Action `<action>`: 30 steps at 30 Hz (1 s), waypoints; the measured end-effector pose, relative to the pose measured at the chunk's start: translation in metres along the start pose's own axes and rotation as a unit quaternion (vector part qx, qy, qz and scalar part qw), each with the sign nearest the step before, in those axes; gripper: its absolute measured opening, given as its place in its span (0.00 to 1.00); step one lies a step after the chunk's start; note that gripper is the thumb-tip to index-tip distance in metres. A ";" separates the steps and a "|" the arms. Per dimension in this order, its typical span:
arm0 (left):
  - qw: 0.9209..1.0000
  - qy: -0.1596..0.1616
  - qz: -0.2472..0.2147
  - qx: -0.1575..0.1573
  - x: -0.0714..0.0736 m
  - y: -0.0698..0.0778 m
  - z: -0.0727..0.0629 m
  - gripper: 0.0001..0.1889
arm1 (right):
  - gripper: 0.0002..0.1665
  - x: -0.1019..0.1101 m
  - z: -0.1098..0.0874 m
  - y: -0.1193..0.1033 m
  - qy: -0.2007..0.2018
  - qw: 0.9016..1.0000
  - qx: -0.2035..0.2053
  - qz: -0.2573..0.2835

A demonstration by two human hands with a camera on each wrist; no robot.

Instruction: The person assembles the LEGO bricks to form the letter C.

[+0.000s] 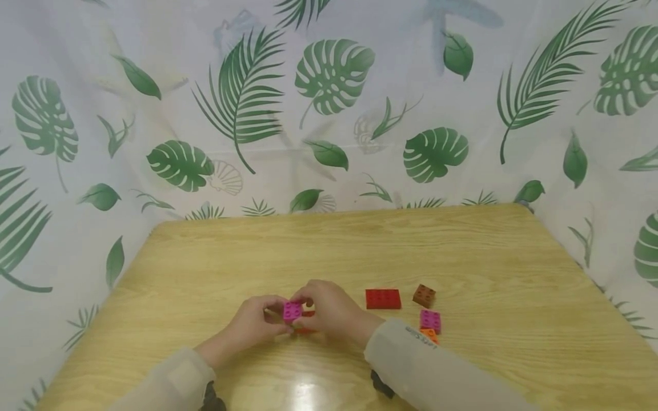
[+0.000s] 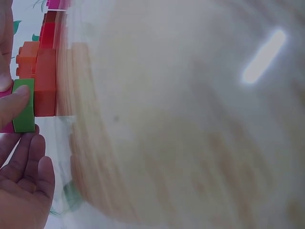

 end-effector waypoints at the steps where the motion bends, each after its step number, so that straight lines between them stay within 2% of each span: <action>1: 1.000 0.000 -0.001 -0.001 0.000 0.000 0.000 0.18 | 0.19 0.000 0.000 0.000 0.000 1.000 -0.001 0.000; 9: 1.000 0.023 -0.016 0.007 0.006 -0.007 -0.001 0.18 | 0.20 0.000 0.000 0.001 0.005 1.000 -0.004 0.005; 15: 0.999 0.035 -0.039 0.000 0.010 -0.004 -0.004 0.17 | 0.21 0.000 -0.002 0.002 0.017 1.000 0.002 0.007; 21: 0.998 0.041 -0.037 -0.010 0.011 0.001 -0.004 0.14 | 0.21 0.001 -0.005 0.003 0.023 1.000 0.010 0.009; 30: 0.999 0.041 -0.018 -0.001 0.011 0.002 -0.003 0.12 | 0.22 -0.004 -0.007 0.007 0.026 0.999 0.011 0.020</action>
Point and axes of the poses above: each hand's wrist, its own z-axis towards the middle knuckle, its own x-axis out of the back of the hand, y = z × x, the point moved 6 cm from there along z, towards the middle knuckle, and after that the axes turned 14 degrees about x, right-handed, at the moved point
